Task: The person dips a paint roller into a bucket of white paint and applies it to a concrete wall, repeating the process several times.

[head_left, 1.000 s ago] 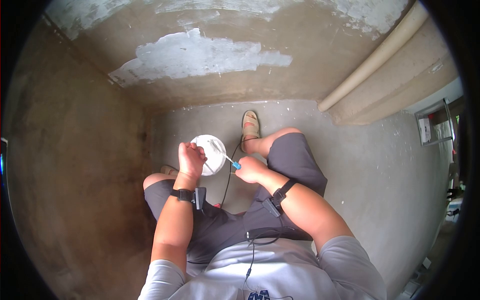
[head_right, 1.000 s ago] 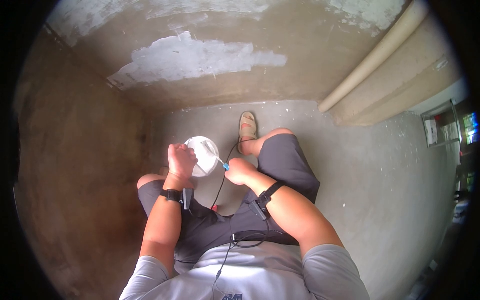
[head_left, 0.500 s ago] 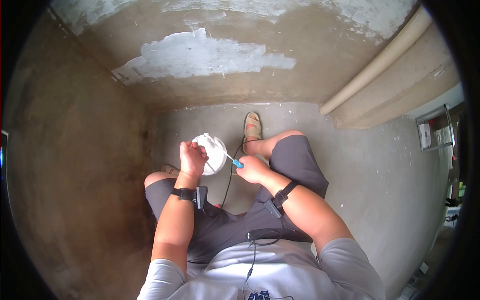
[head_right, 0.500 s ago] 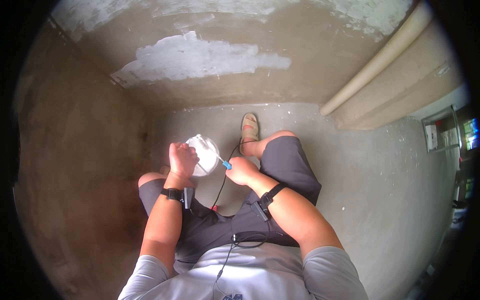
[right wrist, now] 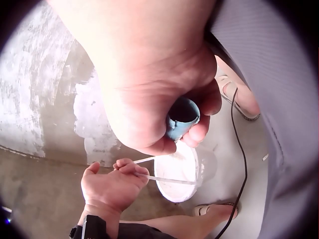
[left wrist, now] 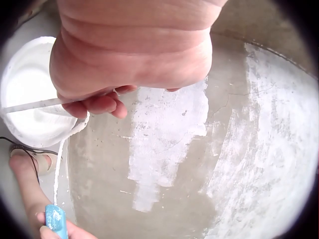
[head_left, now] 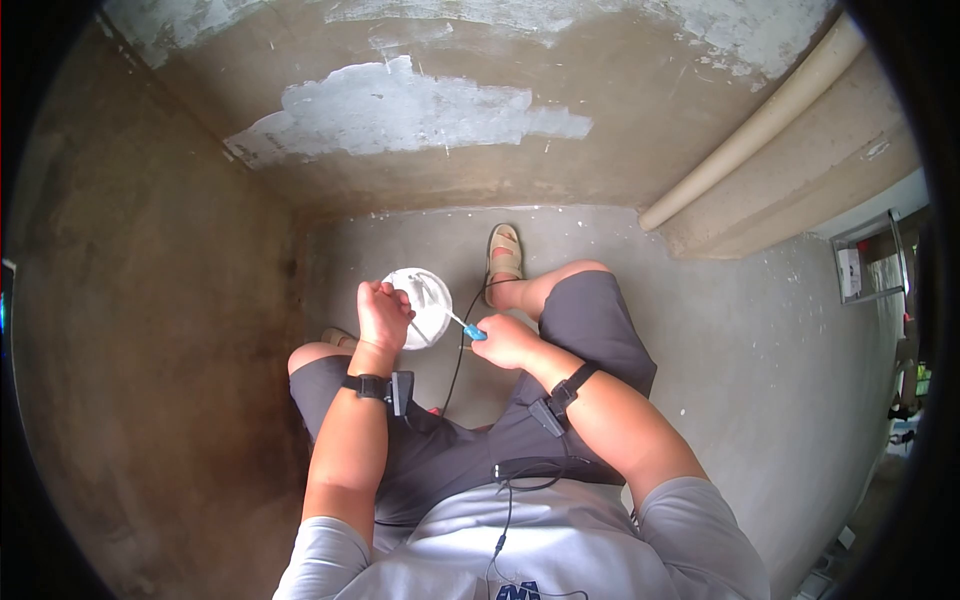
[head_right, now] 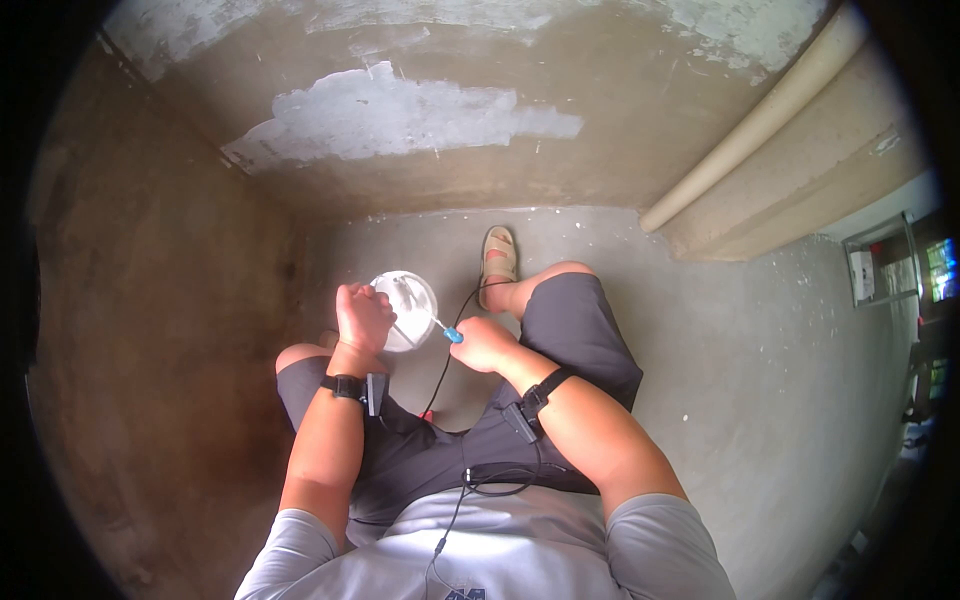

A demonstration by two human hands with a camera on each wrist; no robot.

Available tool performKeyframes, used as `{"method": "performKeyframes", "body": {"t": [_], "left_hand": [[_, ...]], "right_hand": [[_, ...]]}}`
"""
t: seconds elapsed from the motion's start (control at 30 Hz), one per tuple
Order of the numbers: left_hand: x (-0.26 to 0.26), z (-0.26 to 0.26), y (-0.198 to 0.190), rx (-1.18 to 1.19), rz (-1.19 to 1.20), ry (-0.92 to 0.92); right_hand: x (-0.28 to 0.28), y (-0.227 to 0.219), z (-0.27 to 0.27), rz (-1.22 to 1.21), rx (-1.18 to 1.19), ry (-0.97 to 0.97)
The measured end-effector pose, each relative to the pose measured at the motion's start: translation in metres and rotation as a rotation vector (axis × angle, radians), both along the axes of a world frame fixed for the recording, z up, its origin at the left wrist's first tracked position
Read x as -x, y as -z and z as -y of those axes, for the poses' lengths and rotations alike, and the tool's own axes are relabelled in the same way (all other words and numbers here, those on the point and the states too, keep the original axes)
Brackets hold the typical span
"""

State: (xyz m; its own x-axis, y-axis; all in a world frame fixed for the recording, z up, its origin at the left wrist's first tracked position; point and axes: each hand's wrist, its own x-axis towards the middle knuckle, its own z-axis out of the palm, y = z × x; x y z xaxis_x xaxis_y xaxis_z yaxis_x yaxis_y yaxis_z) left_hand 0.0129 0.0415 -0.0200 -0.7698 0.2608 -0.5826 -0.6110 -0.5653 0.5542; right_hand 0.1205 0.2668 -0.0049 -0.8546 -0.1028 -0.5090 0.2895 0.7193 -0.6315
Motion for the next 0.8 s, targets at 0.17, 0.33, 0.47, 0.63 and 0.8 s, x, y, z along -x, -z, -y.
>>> {"method": "performKeyframes", "body": {"t": [0.17, 0.33, 0.47, 0.63, 0.8], "left_hand": [[0.000, 0.001, 0.003, -0.001, -0.007, 0.001], [-0.003, -0.004, 0.007, 0.017, -0.010, 0.008], [-0.006, -0.006, 0.001, 0.001, -0.013, 0.028], [-0.009, -0.009, -0.006, 0.012, -0.005, 0.050], [-0.010, -0.010, -0.009, 0.013, -0.027, 0.047]], "right_hand": [[0.002, -0.006, 0.000, 0.015, -0.017, 0.031], [0.004, -0.004, 0.001, 0.005, -0.026, 0.028], [0.004, 0.000, 0.003, 0.007, -0.005, 0.042], [0.004, 0.006, 0.003, 0.064, 0.061, 0.086], [0.003, 0.001, 0.002, 0.022, 0.062, 0.092]]}}
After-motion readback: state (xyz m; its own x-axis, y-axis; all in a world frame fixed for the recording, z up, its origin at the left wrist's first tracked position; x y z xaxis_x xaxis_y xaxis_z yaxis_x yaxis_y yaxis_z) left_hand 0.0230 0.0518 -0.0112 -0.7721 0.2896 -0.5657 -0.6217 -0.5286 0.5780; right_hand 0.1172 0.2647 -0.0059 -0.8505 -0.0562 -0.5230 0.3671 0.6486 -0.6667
